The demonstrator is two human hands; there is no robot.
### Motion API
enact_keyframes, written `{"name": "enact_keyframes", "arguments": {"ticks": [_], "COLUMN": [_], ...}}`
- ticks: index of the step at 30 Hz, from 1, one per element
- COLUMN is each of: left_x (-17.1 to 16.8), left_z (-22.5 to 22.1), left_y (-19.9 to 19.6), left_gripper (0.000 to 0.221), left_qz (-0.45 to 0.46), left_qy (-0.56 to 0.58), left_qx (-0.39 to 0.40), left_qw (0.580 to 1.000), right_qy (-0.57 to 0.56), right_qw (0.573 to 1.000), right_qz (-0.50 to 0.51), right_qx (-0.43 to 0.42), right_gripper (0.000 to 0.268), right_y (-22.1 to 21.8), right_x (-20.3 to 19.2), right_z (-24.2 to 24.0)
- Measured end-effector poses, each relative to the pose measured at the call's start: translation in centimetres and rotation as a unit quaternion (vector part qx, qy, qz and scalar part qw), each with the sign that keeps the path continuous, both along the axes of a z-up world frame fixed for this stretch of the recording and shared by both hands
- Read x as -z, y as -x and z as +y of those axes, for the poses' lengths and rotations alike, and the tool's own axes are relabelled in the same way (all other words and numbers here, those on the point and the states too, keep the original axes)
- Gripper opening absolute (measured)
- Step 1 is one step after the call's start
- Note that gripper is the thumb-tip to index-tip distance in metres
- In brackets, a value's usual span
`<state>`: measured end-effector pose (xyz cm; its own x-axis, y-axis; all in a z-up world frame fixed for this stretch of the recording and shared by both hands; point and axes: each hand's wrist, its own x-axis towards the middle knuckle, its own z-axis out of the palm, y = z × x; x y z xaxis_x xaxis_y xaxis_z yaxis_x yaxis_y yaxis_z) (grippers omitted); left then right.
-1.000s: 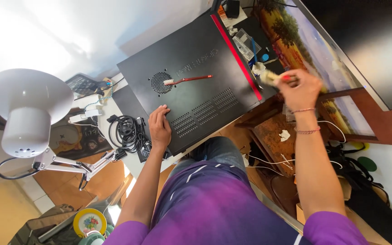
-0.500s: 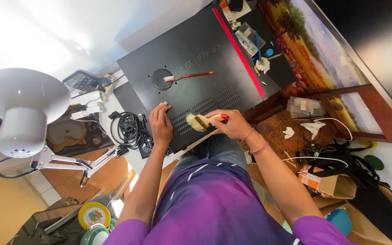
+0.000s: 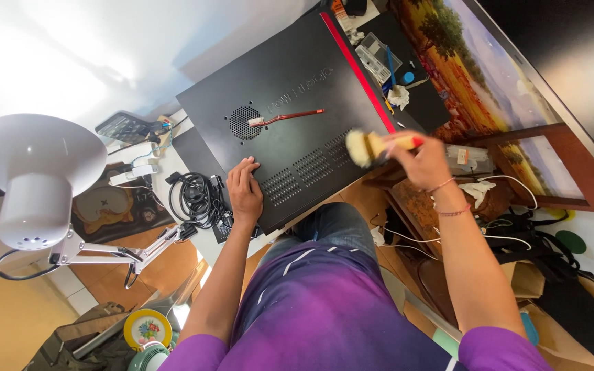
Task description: Cleaning and brushing off dust from the side panel and fans of a computer case.
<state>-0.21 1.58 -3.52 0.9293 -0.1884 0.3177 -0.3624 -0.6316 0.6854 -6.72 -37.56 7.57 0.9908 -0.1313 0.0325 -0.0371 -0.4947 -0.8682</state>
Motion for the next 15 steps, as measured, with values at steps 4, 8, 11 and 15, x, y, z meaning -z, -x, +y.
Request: {"name": "enact_keyframes", "arguments": {"ticks": [4, 8, 11, 15], "left_x": [0.2, 0.0, 0.1, -0.2], "left_z": [0.2, 0.1, 0.2, 0.3], "left_y": [0.0, -0.2, -0.1, -0.1], "left_gripper": [0.025, 0.024, 0.024, 0.024], "left_qz": [0.002, 0.001, -0.005, 0.004], "left_qy": [0.0, 0.003, 0.003, 0.003], "left_qx": [0.0, -0.004, -0.001, -0.003], "left_qw": [1.0, 1.0, 1.0, 1.0], "right_qy": [0.066, 0.278, 0.055, -0.049], "right_qw": [0.984, 0.945, 0.996, 0.994], "right_qz": [0.146, -0.012, 0.011, -0.014], "right_qx": [0.082, 0.171, 0.072, -0.094], "right_gripper": [0.019, 0.008, 0.015, 0.021], "right_y": [-0.1, -1.7, -3.1, -4.8], "right_x": [1.5, 1.3, 0.7, 1.6], "right_z": [-0.2, 0.9, 6.5, 13.8]}}
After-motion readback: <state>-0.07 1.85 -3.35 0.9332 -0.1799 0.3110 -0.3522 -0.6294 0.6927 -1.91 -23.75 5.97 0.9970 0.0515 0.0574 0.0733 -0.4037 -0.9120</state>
